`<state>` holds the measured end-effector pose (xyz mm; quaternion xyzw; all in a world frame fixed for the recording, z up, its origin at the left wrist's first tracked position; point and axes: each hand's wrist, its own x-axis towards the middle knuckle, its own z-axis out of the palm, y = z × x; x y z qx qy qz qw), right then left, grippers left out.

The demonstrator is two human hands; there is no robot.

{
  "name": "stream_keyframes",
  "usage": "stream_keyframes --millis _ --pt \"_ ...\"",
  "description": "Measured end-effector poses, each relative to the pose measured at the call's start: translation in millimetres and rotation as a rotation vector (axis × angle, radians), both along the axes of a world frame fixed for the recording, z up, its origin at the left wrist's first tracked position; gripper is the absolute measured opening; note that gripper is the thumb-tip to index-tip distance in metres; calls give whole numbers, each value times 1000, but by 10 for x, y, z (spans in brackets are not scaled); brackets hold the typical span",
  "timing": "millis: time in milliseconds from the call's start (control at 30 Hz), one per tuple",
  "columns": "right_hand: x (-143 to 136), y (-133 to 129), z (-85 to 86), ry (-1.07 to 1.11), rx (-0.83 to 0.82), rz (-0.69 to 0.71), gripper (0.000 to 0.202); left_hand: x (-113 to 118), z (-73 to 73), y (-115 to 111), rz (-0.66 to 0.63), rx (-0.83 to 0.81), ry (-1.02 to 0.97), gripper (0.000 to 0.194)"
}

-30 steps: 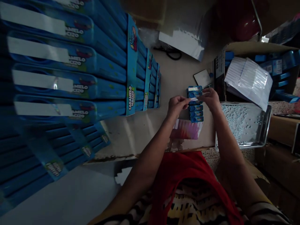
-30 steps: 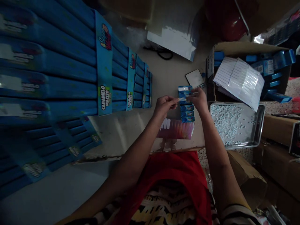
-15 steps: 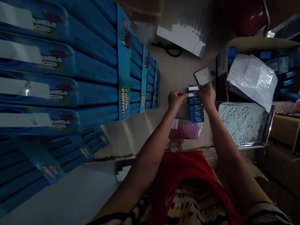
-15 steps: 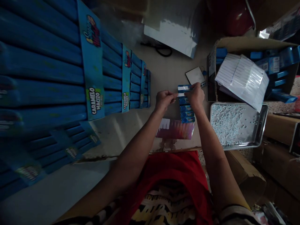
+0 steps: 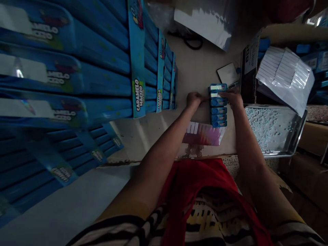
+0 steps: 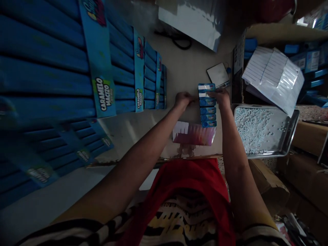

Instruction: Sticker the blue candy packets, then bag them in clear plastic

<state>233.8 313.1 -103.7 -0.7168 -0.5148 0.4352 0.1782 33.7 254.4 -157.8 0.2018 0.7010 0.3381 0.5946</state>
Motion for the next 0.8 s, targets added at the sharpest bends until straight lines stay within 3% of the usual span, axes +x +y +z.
stream_keyframes --millis 100,167,233,300,367,467,633,800 --pt "79 -369 82 61 -67 -216 38 -242 90 -308 -258 165 281 28" --pt "109 -812 212 -8 115 -290 33 -409 142 -576 -526 248 302 33" --pt "75 -1344 345 -120 301 -277 30 -526 160 -822 -752 244 280 38" --pt "-42 -1846 425 -146 267 -89 28 -582 146 -1000 -859 185 300 24" --pt "-225 -2198 425 -140 216 181 25 -598 126 -1101 -865 147 282 10" --pt "-523 -2364 319 -236 199 450 34 -609 138 -1155 -821 161 161 14" --pt "-773 -2276 148 -408 121 652 43 -635 240 -1210 -766 168 -15 15" --pt "-713 -2515 100 -420 148 754 52 -652 270 -1393 -634 38 -154 20"
